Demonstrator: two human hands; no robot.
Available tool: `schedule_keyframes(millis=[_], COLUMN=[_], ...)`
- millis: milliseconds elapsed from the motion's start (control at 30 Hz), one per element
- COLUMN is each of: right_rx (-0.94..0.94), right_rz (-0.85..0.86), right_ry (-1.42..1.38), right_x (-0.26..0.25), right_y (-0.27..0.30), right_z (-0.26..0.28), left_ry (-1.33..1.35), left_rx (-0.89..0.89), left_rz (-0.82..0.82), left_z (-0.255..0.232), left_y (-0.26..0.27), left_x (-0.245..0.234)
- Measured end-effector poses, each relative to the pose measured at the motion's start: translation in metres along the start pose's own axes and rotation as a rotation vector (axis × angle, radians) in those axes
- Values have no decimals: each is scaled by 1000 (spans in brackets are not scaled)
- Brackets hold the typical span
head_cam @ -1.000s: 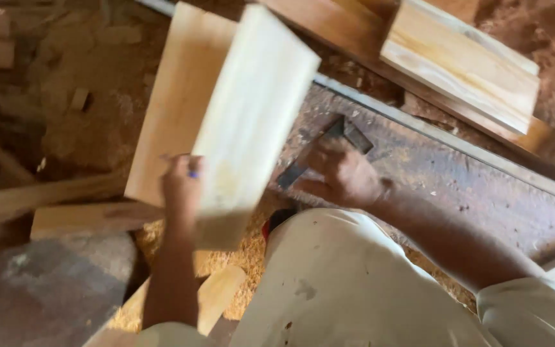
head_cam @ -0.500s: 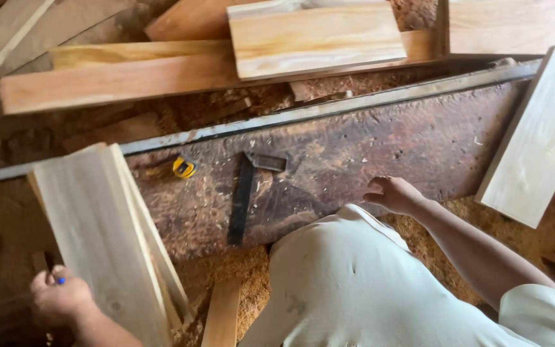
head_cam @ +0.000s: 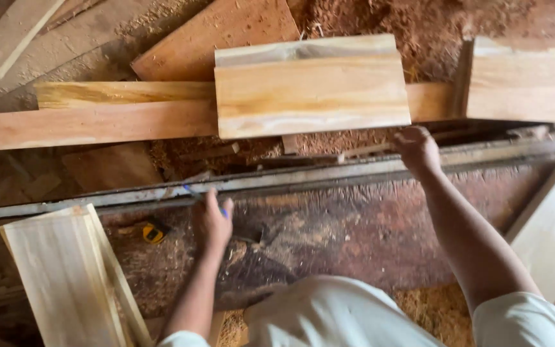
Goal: Marking wooden boards with a square and pen for future cuts and organizing them on a workbench.
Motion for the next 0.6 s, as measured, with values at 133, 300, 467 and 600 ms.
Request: schedule_keyframes(millis=[133,300,467,600], right_rx=[21,235,432,418], right_rz=[-154,173,236,197], right_ry=[-36,87,187,86], right_x=[14,38,-1,-17], right_y=[-94,-127,-33,58], right_z=[-7,2,51,40], left_ry=[-145,-111,-202,77], left_rx=[273,337,263,157], left_rz=[16,19,76,-164], left_z=[-36,0,20,36], left_y=[60,89,61,33], left_x=[15,26,-34,-31])
Point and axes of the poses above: each hand's wrist, its own y-axis away from the middle knuckle, its own x-axis out of the palm, z = x × y, the point moved 5 cm from there along -y, towards the middle knuckle, and after that the axes turned 10 degrees about x, right-handed, at the moved point
